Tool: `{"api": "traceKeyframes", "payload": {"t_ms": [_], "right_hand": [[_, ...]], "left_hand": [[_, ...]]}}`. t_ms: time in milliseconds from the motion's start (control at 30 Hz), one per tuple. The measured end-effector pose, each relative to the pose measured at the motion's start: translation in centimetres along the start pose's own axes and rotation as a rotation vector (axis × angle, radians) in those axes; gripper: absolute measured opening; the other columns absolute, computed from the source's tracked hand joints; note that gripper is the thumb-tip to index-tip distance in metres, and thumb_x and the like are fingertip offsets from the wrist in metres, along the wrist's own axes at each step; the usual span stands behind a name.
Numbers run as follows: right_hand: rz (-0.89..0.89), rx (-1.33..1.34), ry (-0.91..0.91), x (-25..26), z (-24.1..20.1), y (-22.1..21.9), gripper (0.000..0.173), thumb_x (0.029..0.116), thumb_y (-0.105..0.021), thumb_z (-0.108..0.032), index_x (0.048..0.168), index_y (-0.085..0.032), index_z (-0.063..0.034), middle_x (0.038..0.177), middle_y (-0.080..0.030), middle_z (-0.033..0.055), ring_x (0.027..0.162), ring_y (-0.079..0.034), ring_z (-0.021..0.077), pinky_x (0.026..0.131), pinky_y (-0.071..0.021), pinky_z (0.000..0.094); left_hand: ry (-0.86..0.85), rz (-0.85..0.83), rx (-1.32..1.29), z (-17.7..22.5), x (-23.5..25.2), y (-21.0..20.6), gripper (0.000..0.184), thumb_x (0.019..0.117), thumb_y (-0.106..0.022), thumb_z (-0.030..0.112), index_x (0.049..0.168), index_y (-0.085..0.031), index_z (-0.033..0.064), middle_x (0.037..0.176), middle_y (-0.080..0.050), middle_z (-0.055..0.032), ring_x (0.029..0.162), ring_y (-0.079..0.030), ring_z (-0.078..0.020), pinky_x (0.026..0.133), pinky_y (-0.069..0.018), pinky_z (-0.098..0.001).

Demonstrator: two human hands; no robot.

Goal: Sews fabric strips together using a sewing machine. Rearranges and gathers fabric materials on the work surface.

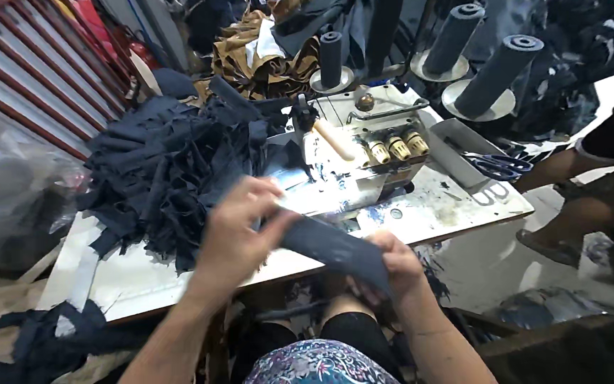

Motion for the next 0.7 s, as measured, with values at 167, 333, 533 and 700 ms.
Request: {"api": "traceKeyframes", "payload": {"t_ms": [167, 333, 533, 700], "right_hand": [[0.411, 0.044, -0.016, -1.1, 1.6, 8.4, 0.023, 0.0970, -0.065, -0.043, 0.094, -0.074, -0.0223, 0.064, -0.064, -0.0095, 0.060, -0.063, 0.0024, 0.066, -0.0567, 0.0236], [0.649, 0.210, -0.046, -2.7, 4.2, 12.0, 0.032, 0.1062, -0.046, -0.031, 0.090, -0.068, -0.0144, 0.064, -0.055, -0.0069, 0.054, -0.054, 0.0030, 0.058, -0.0517, 0.0191], [0.718, 0.293, 0.000, -3.2, 2.9, 13.9, 0.039, 0.1100, -0.037, -0.033, 0.097, -0.067, -0.0118, 0.057, -0.050, -0.0065, 0.049, -0.053, 0.0033, 0.053, -0.0506, 0.0181], [0.780, 0.352, 0.087, -2.2, 3.5, 14.3, 0.041, 0.1109, -0.033, -0.034, 0.102, -0.067, -0.0124, 0.059, -0.053, -0.0064, 0.049, -0.053, 0.0020, 0.051, -0.0494, 0.0161]], "left_hand": [[0.196, 0.037, 0.502, -9.5, 2.3, 3.4, 0.026, 0.1022, -0.058, 0.012, 0.118, -0.065, -0.0084, 0.132, -0.058, -0.0329, 0.126, -0.052, -0.0543, 0.106, -0.0370, -0.0716], [-0.248, -0.199, 0.215, -4.7, -2.0, -9.3, 0.028, 0.0992, -0.056, 0.013, 0.120, -0.073, 0.0051, 0.122, -0.072, -0.0138, 0.117, -0.067, -0.0310, 0.103, -0.0527, -0.0484], [-0.186, -0.242, 0.315, -3.7, -2.5, -11.8, 0.036, 0.0995, -0.060, 0.027, 0.126, -0.071, 0.0056, 0.127, -0.070, -0.0129, 0.123, -0.065, -0.0317, 0.109, -0.0482, -0.0501], [-0.107, -0.211, 0.329, -3.2, -1.4, -12.1, 0.035, 0.0980, -0.062, 0.030, 0.122, -0.073, 0.0078, 0.128, -0.070, -0.0099, 0.124, -0.063, -0.0297, 0.110, -0.0473, -0.0486]]}}
Point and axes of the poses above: each hand's wrist, its own x-axis towards the middle knuckle, its own y-axis out of the back of the hand, z = x × y, the point moved 9 cm from there along x, towards the middle knuckle
